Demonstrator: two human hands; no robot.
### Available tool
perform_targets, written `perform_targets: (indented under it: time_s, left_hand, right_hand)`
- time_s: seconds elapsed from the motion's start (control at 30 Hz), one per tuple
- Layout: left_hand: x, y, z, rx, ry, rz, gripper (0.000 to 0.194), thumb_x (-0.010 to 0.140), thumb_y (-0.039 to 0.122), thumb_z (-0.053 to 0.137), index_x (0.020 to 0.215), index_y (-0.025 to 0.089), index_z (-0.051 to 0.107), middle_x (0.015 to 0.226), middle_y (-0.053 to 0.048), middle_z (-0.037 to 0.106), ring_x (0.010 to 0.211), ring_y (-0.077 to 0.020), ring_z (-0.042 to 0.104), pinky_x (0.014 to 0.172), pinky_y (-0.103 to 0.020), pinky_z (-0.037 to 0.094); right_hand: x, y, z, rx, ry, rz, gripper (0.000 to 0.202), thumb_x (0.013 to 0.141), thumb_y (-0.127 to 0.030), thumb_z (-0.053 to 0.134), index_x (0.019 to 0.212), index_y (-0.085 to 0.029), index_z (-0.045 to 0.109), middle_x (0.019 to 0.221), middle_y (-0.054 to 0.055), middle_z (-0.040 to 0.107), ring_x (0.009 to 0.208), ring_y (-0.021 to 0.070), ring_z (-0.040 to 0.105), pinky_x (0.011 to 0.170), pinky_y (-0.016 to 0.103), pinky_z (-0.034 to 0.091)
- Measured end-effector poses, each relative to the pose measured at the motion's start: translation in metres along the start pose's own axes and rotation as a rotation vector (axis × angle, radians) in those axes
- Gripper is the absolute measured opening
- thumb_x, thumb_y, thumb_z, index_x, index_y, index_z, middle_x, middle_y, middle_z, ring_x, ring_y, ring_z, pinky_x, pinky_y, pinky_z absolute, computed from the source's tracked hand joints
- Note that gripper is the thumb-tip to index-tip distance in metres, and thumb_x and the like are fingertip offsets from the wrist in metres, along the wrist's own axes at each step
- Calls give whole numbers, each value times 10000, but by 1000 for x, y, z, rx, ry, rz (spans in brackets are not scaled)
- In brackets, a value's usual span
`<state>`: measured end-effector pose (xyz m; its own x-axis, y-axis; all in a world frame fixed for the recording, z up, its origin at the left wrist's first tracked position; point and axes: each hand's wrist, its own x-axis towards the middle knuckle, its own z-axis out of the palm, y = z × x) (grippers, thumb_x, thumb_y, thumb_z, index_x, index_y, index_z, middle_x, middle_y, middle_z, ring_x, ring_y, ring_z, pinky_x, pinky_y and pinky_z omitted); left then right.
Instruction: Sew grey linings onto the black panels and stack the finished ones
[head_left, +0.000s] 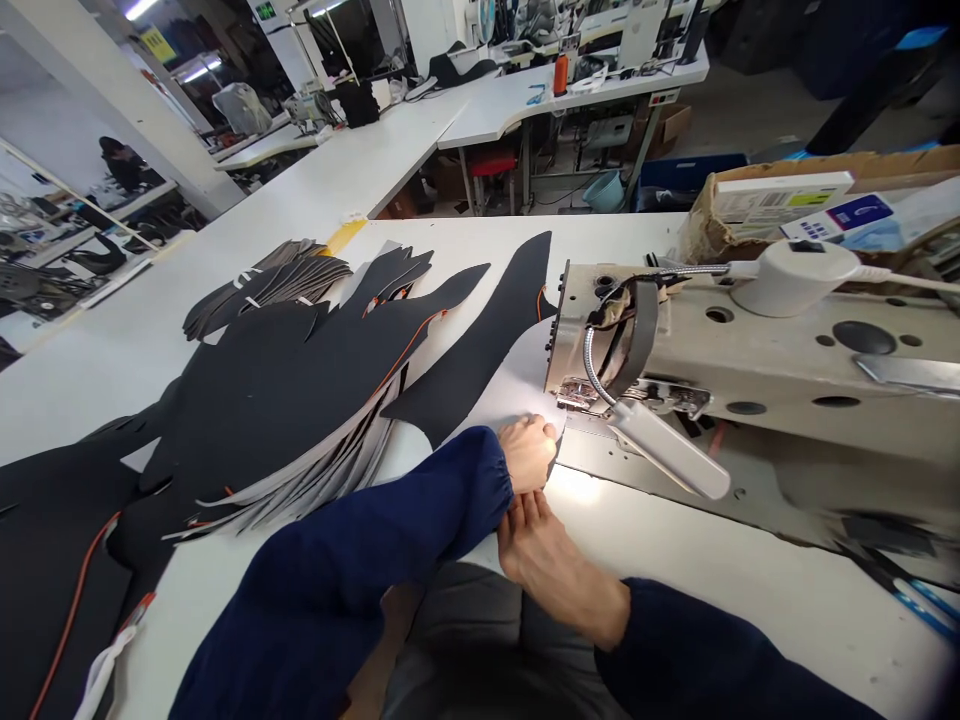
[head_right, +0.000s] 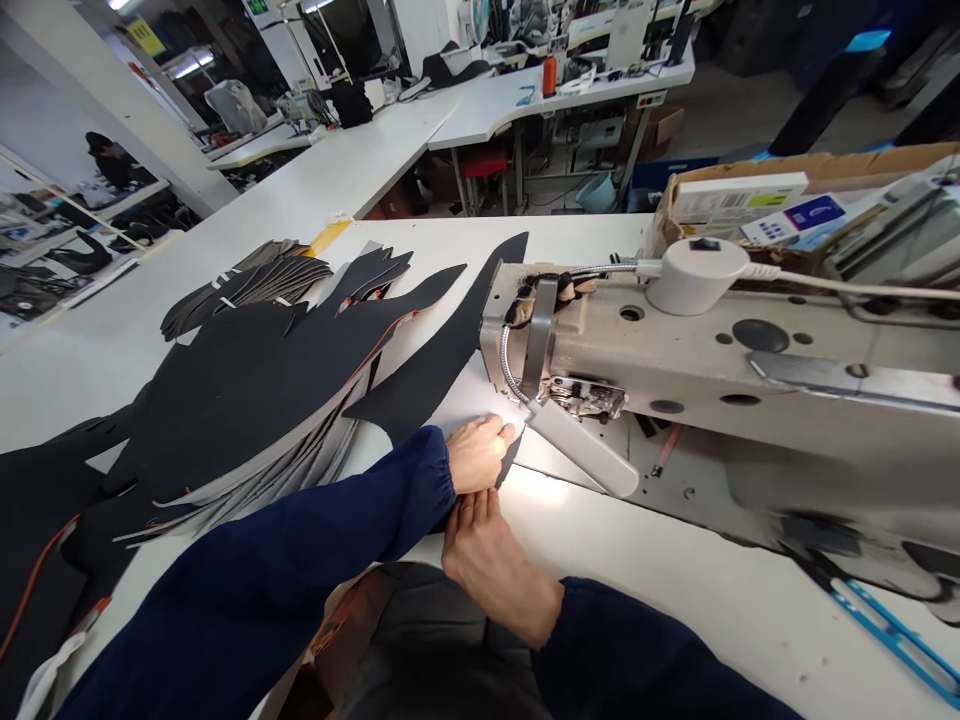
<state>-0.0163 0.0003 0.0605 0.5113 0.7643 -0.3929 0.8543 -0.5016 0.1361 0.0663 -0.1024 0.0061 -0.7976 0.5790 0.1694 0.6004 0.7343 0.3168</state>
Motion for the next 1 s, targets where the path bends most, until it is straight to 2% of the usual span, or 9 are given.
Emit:
perform_targets:
  time_s: [0.17, 0.27, 0.33, 0.43, 0.6, 0.73, 0.83, 1.0]
  left_hand:
    - [-6, -2, 9, -16, -20, 40, 311, 798, 129, 503, 1102, 83, 547, 1057, -161, 561, 946, -261, 580, 797, -362, 501]
    - [-2, -5, 13, -16, 3, 66, 276, 799, 135, 516, 1064, 78, 570, 1029, -164, 567, 933, -259, 584, 802, -362, 503]
    - [4, -6, 12, -8, 8, 80, 268, 799, 124, 509, 1048, 61, 584, 1014, -175, 571, 929, -260, 587, 808, -358, 502]
    - [11, -7, 7, -6, 24, 95, 270, 801, 99, 481, 1042, 41, 591, 1011, -187, 573, 935, -258, 588, 820, -349, 500]
    - [9, -6, 1, -34, 11, 90, 313, 779, 88, 502, 1080, 49, 579, 1031, -192, 574, 937, -267, 602, 811, -353, 502]
    - [8, -7, 2, -49, -44, 69, 277, 776, 126, 516, 1032, 67, 606, 993, -182, 589, 836, -267, 633, 726, -360, 515]
    - [10, -7, 1, -44, -20, 62, 243, 776, 137, 515, 986, 86, 626, 979, -166, 599, 806, -256, 637, 714, -354, 517]
    - [16, -6, -4, -69, 11, 42, 232, 783, 109, 487, 936, 112, 661, 961, -144, 619, 793, -234, 637, 735, -344, 516]
  right_hand:
    - [5, 13, 5, 16, -45, -35, 262, 659, -24, 514, 860, -81, 673, 774, 181, 675, 733, 321, 631, 761, 522, 453]
    - [11, 17, 0, 52, -127, -27, 232, 633, -5, 514, 775, -113, 662, 701, 157, 658, 654, 291, 612, 662, 458, 455]
    - [16, 16, -7, 86, -145, -22, 227, 630, -5, 524, 770, -118, 662, 708, 162, 657, 655, 286, 610, 608, 417, 441]
    - [22, 10, -15, 134, -127, -33, 245, 640, -18, 547, 823, -117, 677, 750, 170, 662, 699, 307, 619, 598, 421, 439]
    - [21, 1, -2, 80, -91, -7, 206, 680, -49, 560, 840, -85, 683, 763, 203, 662, 715, 325, 620, 631, 474, 446]
    - [19, 6, 6, 54, -115, -9, 184, 673, -44, 562, 811, -85, 676, 765, 194, 663, 695, 306, 615, 624, 451, 443]
    - [21, 12, -1, 96, -157, -11, 182, 677, -36, 563, 806, -110, 669, 731, 164, 657, 673, 291, 611, 588, 415, 429]
    - [28, 15, -7, 131, -169, 4, 157, 706, -47, 577, 788, -119, 691, 706, 165, 663, 712, 320, 630, 618, 464, 449]
